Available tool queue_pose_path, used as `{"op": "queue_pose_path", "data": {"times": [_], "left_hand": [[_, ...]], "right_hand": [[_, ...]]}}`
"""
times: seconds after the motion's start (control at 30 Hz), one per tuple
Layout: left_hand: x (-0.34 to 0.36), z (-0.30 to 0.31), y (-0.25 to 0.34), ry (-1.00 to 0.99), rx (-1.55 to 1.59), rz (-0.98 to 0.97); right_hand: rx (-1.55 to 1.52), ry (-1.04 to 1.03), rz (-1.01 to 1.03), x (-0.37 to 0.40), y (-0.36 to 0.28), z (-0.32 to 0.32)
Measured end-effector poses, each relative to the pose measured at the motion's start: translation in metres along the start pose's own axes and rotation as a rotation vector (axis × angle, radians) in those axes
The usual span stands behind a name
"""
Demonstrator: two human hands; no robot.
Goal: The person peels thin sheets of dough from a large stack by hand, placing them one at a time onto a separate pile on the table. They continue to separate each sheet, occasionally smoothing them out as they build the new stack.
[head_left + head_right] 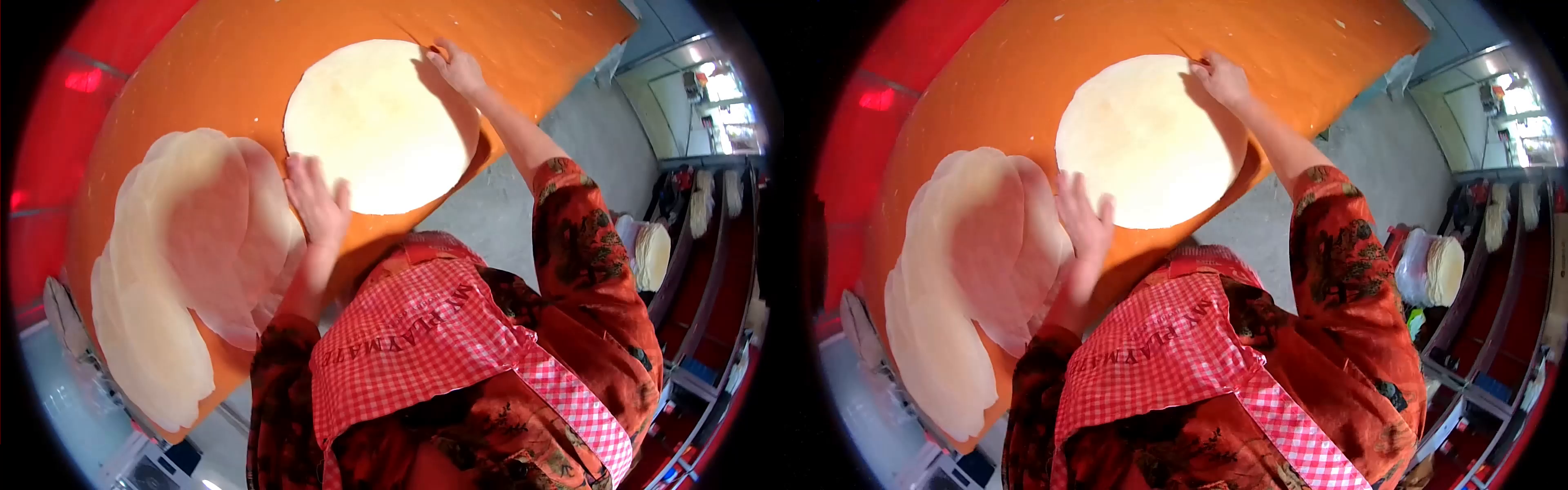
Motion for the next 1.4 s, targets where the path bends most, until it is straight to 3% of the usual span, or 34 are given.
{"op": "queue_pose_path", "data": {"times": [0.03,0.1,0.17,0.27,0.37,0.5,0.6,0.63,0.7,0.73,0.77,0.8,0.83,0.87,0.9,0.97,1.0,1.03,1.07,1.2,1.3,1.4], "left_hand": [[0.022,0.001,0.020,-0.029,-0.067,-0.146],[0.054,-0.022,0.025,-0.187,-0.066,-0.257],[0.052,-0.015,0.025,-0.122,-0.060,-0.273],[0.053,-0.016,0.024,-0.181,-0.050,-0.282],[0.050,-0.016,0.019,-0.183,-0.008,-0.230],[0.051,-0.017,0.007,-0.189,0.054,-0.239],[0.058,-0.014,0.008,-0.155,0.109,-0.252],[0.057,-0.013,0.005,-0.145,0.121,-0.253],[0.058,0.000,0.006,-0.122,0.153,-0.246],[0.060,0.013,0.008,-0.136,0.197,-0.262],[0.064,0.024,0.008,-0.153,0.246,-0.280],[0.069,0.043,0.000,-0.073,0.360,-0.263],[0.076,0.055,-0.020,-0.022,0.382,-0.204],[0.076,0.083,-0.049,-0.107,0.329,-0.039],[0.068,0.136,-0.090,0.117,0.288,-0.019],[0.065,0.239,-0.175,0.564,0.202,0.084],[0.062,0.260,-0.210,0.543,0.000,0.205],[0.059,0.264,-0.254,0.511,0.104,0.255],[0.050,0.267,-0.263,0.354,0.022,0.172],[0.029,0.228,-0.293,0.087,-0.343,0.054],[0.010,0.192,-0.344,-0.023,-0.430,0.252],[0.000,0.198,-0.377,0.027,-0.443,0.426]], "right_hand": [[0.026,-0.042,0.077,-0.016,-0.017,-0.007],[0.107,-0.141,0.259,-0.054,-0.045,-0.035],[0.171,-0.126,0.369,-0.082,-0.063,-0.071],[0.175,-0.243,0.367,-0.108,-0.085,-0.120],[0.094,-0.486,0.233,-0.109,-0.095,-0.146],[0.196,-0.376,0.442,-0.101,-0.091,-0.153],[0.440,-0.575,0.340,-0.105,-0.109,-0.150],[0.428,-0.445,0.423,-0.105,-0.138,-0.149],[0.395,-0.173,0.566,-0.093,-0.195,-0.137],[0.193,-0.104,0.698,-0.079,-0.245,-0.133],[-0.194,-0.143,0.631,-0.054,-0.285,-0.134],[-0.393,-0.282,0.517,-0.017,-0.335,-0.132],[-0.558,-0.406,0.595,0.020,-0.379,-0.136],[-0.499,-0.372,0.863,0.053,-0.418,-0.137],[-0.429,-0.329,1.132,0.087,-0.451,-0.144],[-0.440,-0.368,1.127,0.121,-0.482,-0.177],[-0.370,-0.356,1.138,0.135,-0.497,-0.189],[-0.299,-0.340,1.156,0.144,-0.513,-0.201],[-0.236,-0.355,1.142,0.150,-0.528,-0.213],[-0.058,-0.420,1.050,0.170,-0.556,-0.265],[0.075,-0.458,1.044,0.172,-0.556,-0.285],[0.094,-0.531,1.028,0.175,-0.552,-0.292]]}}
Point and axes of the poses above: each hand's wrist, its own x-axis away from the middle knuckle, its own z-axis out of the back of the hand, y = z × x, the point moved 10 cm from there along -x, towards the middle knuckle, and after that the axes turned 14 degrees about z, right-handed, at the moved point
